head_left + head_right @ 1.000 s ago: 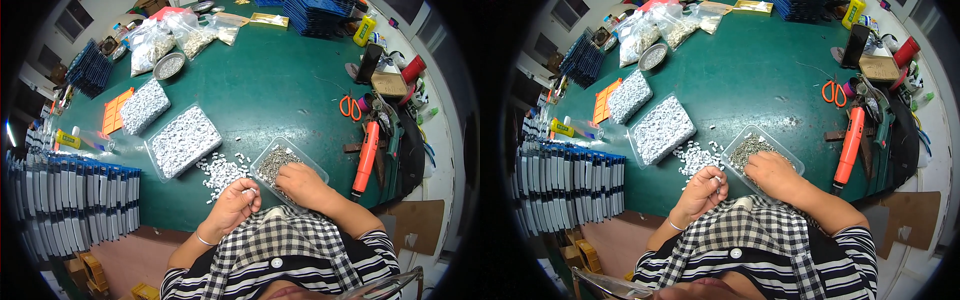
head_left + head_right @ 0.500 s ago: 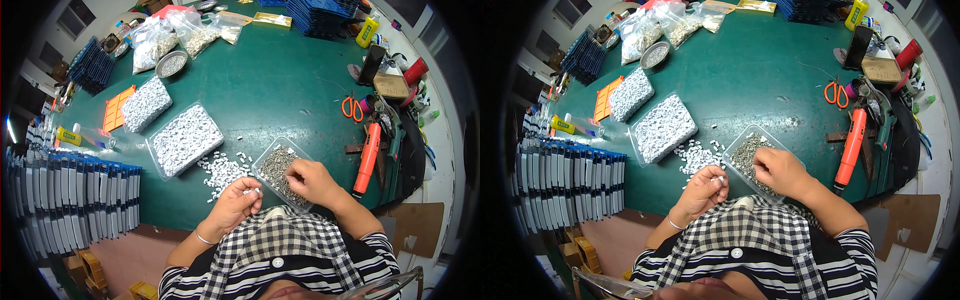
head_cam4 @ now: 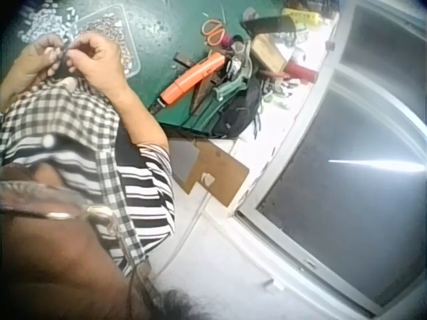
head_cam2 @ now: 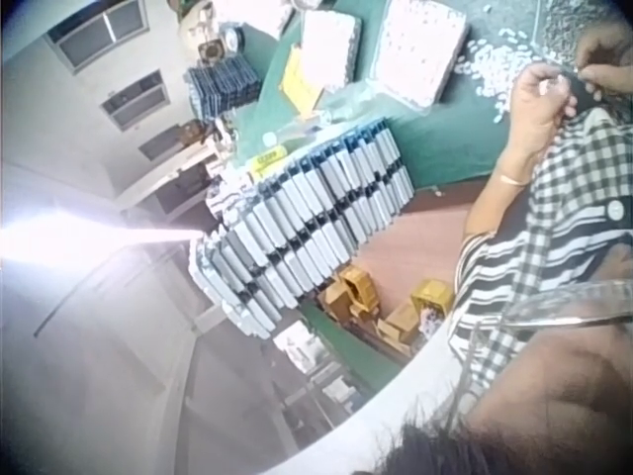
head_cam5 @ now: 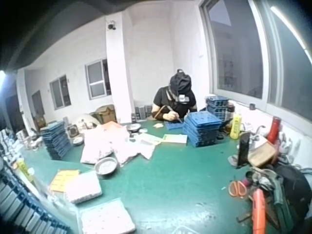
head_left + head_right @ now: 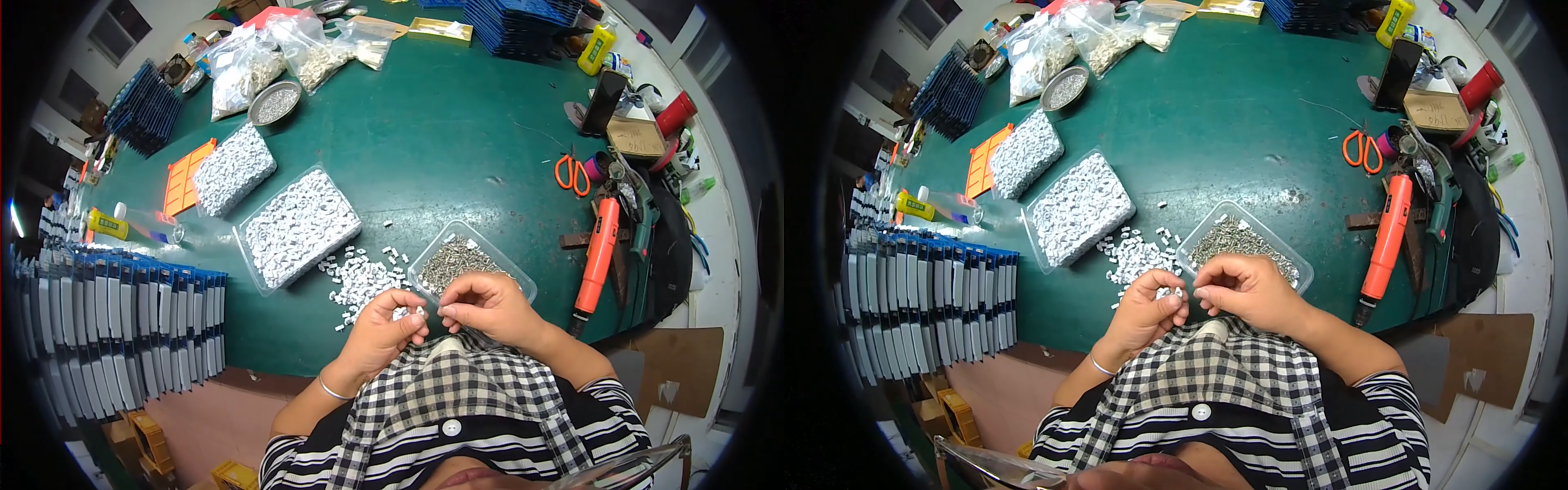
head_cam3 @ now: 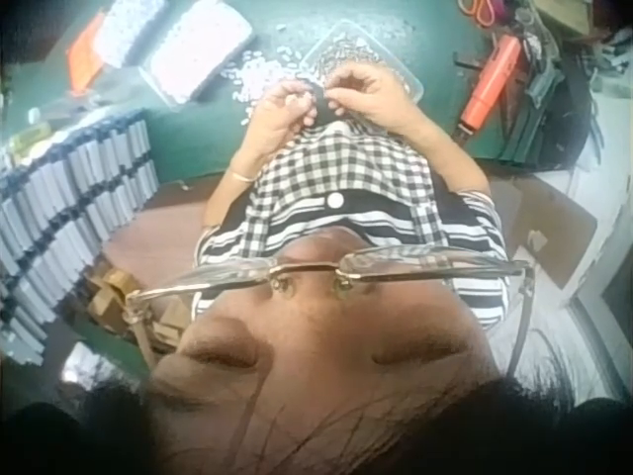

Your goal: The person assembles small white plastic components by hand, inserting tiny metal pins or springs into them at a factory workbench.

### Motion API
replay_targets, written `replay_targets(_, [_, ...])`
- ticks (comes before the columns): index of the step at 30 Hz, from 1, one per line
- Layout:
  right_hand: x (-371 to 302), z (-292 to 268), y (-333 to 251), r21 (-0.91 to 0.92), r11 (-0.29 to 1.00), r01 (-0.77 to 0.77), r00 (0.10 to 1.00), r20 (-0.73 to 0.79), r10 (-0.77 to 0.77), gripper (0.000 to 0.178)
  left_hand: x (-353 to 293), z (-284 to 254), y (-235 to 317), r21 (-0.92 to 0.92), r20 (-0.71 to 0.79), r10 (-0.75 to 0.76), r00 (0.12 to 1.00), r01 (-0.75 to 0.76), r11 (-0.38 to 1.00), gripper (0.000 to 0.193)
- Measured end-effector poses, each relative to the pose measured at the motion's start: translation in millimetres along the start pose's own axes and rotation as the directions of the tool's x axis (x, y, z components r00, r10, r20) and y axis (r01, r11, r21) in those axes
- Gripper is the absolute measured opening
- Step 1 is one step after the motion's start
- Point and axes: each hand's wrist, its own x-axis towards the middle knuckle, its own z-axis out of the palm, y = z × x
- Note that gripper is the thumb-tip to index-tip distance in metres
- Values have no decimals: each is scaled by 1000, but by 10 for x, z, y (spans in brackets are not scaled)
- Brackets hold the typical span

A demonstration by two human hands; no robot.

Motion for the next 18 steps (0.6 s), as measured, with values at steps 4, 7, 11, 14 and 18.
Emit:
replay_targets(4, [40, 0, 61, -324, 920, 218, 976, 99, -196, 5, -13, 32, -12, 62, 42, 19, 999, -22, 998, 20])
replay_targets(7, [41, 15, 92, -463, 827, 319, 947, 121, -298, 5, 10, 11, -28, 66, 51, 29, 998, -32, 997, 18])
replay_targets(11, [35, 39, 102, -410, 875, 257, 966, 70, -251, 6, -2, 49, -16, 88, 32, 29, 999, -32, 996, 17])
replay_targets(14, [32, 52, 80, -451, 857, 248, 968, 91, -232, 5, 15, 11, -39, 55, 22, 53, 998, -55, 997, 17])
replay_targets(18, [38, 50, 122, -456, 846, 275, 961, 93, -262, 4, 22, 47, -30, 81, 10, 56, 998, -57, 995, 16])
